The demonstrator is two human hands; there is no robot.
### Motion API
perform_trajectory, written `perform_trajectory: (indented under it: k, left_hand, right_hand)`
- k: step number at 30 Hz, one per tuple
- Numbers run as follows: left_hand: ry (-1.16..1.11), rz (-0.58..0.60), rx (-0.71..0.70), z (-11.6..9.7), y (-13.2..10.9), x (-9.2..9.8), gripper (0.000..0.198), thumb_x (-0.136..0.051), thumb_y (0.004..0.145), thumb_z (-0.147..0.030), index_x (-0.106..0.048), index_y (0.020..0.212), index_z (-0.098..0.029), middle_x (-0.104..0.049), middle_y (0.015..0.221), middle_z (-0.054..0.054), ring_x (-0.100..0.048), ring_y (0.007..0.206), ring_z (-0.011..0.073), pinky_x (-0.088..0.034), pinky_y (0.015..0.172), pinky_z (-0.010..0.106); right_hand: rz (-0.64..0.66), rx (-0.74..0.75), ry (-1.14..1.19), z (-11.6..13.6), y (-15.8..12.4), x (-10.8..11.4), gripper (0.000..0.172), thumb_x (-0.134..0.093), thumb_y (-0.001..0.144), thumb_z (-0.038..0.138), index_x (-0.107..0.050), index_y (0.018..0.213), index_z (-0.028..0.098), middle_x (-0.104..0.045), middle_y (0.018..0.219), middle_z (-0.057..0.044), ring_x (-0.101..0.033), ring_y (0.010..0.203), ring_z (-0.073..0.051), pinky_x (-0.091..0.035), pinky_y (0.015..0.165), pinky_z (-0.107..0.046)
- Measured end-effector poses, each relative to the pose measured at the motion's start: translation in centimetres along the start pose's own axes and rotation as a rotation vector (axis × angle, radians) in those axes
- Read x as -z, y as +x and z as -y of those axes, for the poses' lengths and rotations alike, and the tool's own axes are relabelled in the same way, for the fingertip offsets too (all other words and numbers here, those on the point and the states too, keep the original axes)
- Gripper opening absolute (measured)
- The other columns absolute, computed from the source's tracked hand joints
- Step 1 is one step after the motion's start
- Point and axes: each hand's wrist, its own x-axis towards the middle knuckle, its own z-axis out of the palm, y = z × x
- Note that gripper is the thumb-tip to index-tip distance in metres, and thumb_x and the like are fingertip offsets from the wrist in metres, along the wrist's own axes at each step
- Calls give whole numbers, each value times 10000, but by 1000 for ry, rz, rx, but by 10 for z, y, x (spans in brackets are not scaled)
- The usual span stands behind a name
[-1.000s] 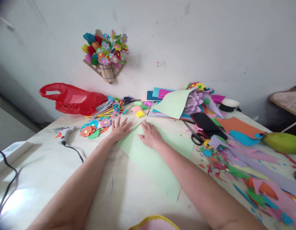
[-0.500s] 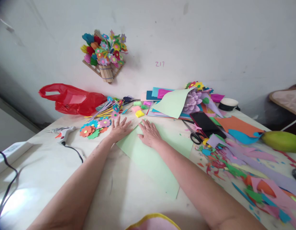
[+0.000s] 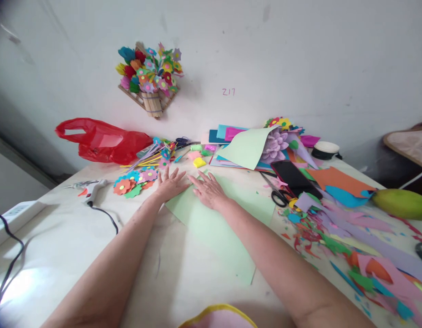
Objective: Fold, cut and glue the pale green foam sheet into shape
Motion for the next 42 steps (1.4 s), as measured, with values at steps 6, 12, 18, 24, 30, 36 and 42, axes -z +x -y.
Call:
perform_trajectory:
  k: [6, 12, 18, 24, 30, 36, 42]
  left_hand:
    - [-14, 17, 19, 0, 0, 1, 681, -267, 719, -653, -280, 1304, -304, -220, 1401, 20, 53, 1283, 314, 21, 971, 581]
    - [-17, 12, 9, 2, 0, -2, 669, -256, 727, -645, -274, 1305, -310, -212, 1404, 12, 60, 1283, 312, 31, 969, 582]
    - [-12, 35, -25, 12, -5, -2, 634, -186, 766, -609, -232, 1320, -305, -170, 1416, 0, 103, 1280, 291, 52, 962, 586]
    - [-14, 123, -32, 18, -14, 4, 689, -181, 740, -649, -181, 1335, -300, -120, 1425, 0, 125, 1272, 301, 58, 962, 577]
    - [-19, 143, -53, 24, -17, 1, 695, -196, 738, -646, -169, 1338, -296, -115, 1425, 1, 139, 1267, 302, 59, 968, 564]
    - [37, 82, -114, 24, -17, 2, 645, -214, 760, -615, -206, 1328, -309, -142, 1421, -6, 114, 1275, 302, 76, 957, 580]
    - [97, 1, -204, 25, -21, 8, 610, -242, 774, -586, -261, 1313, -301, -182, 1411, -8, 107, 1280, 286, 78, 968, 570]
  right_hand:
    - [-25, 30, -23, 2, 0, -1, 499, -301, 858, 283, -195, 1343, 240, -509, 1205, -8, -152, 1278, -151, -84, 1036, -408]
    - [-26, 48, -40, 5, 0, 1, 494, -299, 862, 277, -194, 1344, 243, -546, 1159, -10, -168, 1271, -145, -54, 1042, -407]
    - [-82, 121, -11, 6, -2, 3, 495, -314, 861, 272, -203, 1342, 236, -528, 1180, -23, -205, 1255, -162, -102, 1033, -410]
    - [-83, 154, -31, 6, -3, 2, 494, -353, 852, 263, -239, 1331, 220, -579, 1100, -43, -226, 1243, -162, -122, 1027, -412]
    - [-117, 169, -45, 4, -3, -1, 484, -358, 853, 273, -260, 1323, 215, -601, 1057, -44, -270, 1221, -180, -163, 1006, -420]
    - [-99, 163, -53, 5, -4, 0, 477, -352, 856, 274, -265, 1321, 214, -586, 1086, -48, -271, 1224, -180, -173, 1000, -415]
    - [-113, 163, -56, 5, -4, -1, 478, -358, 854, 273, -265, 1321, 220, -594, 1077, -41, -282, 1213, -180, -181, 995, -407]
